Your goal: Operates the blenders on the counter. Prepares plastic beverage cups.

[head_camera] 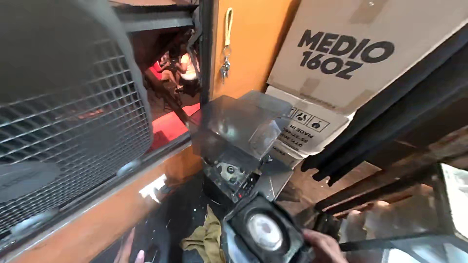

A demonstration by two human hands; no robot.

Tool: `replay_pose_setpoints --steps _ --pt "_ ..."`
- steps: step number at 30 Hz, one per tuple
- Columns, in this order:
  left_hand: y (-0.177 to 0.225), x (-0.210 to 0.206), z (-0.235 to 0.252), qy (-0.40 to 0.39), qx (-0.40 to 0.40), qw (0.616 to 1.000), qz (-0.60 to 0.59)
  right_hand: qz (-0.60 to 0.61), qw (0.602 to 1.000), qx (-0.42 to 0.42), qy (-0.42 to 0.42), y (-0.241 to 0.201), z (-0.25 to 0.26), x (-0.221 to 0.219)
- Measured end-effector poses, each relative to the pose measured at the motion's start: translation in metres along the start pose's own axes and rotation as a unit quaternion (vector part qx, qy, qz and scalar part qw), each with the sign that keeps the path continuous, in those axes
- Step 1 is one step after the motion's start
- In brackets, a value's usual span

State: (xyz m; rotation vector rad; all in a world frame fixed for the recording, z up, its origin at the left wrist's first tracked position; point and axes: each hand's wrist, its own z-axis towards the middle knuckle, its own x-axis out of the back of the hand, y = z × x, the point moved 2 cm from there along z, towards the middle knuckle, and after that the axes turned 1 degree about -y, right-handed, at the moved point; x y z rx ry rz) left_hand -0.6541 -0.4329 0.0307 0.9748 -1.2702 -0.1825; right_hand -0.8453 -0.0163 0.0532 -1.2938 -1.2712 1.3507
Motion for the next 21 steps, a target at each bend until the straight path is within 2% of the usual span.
replay_pose_setpoints --steps 2,5,8,10,14,17,19,21 --pt "0.03 -0.004 0.03 -0.031 -0.006 0.999 -0.036 0.016 0.996 0.074 -0.038 -0.02 0.051 0.024" --pt "0.106 -0.021 0.085 -0.038 -0.02 0.987 -0.157 0.019 0.984 0.156 -0.087 -0.03 0.13 0.027" --pt "0.183 -0.033 0.145 -0.03 0.004 0.952 -0.305 0.041 0.984 0.147 -0.096 -0.022 0.191 0.011" --pt "0.216 -0.037 0.179 -0.021 0.016 0.942 -0.333 0.084 0.986 0.122 -0.082 -0.015 0.217 -0.008" --pt "0.247 -0.046 0.221 -0.014 0.066 0.946 -0.318 0.073 0.983 0.11 -0.13 -0.008 0.262 -0.045" --pt "0.257 -0.051 0.225 0.0 0.099 0.929 -0.357 -0.009 0.985 0.133 -0.107 -0.002 0.279 -0.064" --pt "0.267 -0.049 0.229 0.005 0.121 0.91 -0.397 -0.049 0.985 0.143 -0.085 -0.003 0.284 -0.067" --pt "0.274 -0.048 0.231 0.013 0.136 0.903 -0.408 -0.042 0.987 0.119 -0.099 -0.001 0.278 -0.06"
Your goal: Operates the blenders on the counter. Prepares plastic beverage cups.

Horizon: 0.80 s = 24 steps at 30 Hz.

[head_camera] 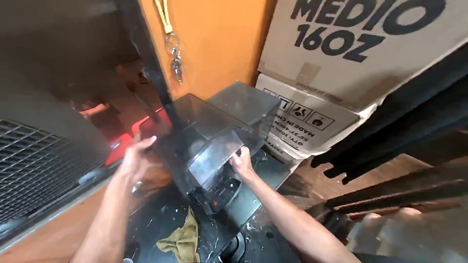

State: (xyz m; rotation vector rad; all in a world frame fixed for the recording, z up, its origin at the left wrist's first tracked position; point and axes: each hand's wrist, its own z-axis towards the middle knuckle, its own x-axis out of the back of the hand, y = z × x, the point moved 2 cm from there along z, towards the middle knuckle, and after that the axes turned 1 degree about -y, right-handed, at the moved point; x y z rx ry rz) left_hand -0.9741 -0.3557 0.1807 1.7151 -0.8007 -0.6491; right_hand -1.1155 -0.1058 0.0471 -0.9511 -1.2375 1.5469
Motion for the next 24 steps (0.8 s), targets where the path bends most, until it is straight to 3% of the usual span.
replay_pose_setpoints --steps 3,5,8,10,13,18,24 --pt "-0.013 -0.001 -0.02 -0.012 -0.058 0.997 0.043 -0.006 0.997 -0.039 -0.059 0.046 -0.054 0.029" --pt "-0.029 -0.01 -0.045 -0.012 -0.171 0.976 0.136 -0.14 0.987 -0.054 -0.052 0.104 -0.108 0.042" --pt "-0.079 -0.035 -0.082 0.012 -0.354 0.913 0.204 -0.333 0.895 -0.211 -0.209 0.154 -0.154 0.053" --pt "-0.111 -0.042 -0.093 0.018 -0.409 0.88 0.241 -0.383 0.853 -0.237 -0.265 0.16 -0.152 0.052" --pt "-0.134 -0.048 -0.097 0.036 -0.452 0.834 0.314 -0.426 0.819 -0.228 -0.308 0.158 -0.138 0.052" --pt "-0.141 -0.052 -0.092 0.057 -0.508 0.766 0.39 -0.415 0.806 -0.24 -0.348 0.158 -0.13 0.059" --pt "-0.143 -0.052 -0.09 0.064 -0.525 0.747 0.404 -0.382 0.815 -0.254 -0.354 0.163 -0.129 0.061"
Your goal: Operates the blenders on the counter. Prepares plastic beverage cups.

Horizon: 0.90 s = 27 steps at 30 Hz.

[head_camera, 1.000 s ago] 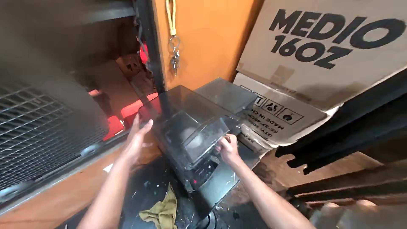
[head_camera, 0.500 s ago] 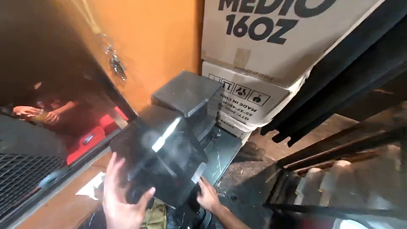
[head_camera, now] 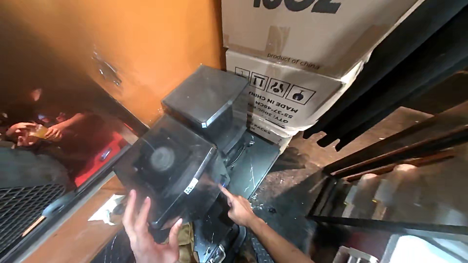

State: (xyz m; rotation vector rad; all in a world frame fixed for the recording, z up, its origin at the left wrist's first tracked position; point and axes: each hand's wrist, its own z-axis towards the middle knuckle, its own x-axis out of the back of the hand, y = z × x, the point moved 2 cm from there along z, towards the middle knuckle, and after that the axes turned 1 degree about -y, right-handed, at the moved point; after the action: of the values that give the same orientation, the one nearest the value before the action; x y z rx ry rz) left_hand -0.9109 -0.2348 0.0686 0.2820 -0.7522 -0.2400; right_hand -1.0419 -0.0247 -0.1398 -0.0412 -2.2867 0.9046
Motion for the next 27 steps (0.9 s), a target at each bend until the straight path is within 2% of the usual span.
replay_pose_setpoints --steps 6,13,27 --pt "-0.001 0.002 -0.002 -0.007 -0.005 1.0 0.003 -0.015 0.999 0.035 0.02 0.002 -0.005 0.007" --pt "0.001 -0.002 -0.001 -0.005 -0.009 1.0 0.022 -0.05 0.999 0.008 -0.02 0.0 -0.004 0.017" --pt "0.011 -0.003 -0.003 0.002 0.025 1.0 -0.014 -0.06 0.998 0.021 0.004 -0.001 -0.008 0.006"
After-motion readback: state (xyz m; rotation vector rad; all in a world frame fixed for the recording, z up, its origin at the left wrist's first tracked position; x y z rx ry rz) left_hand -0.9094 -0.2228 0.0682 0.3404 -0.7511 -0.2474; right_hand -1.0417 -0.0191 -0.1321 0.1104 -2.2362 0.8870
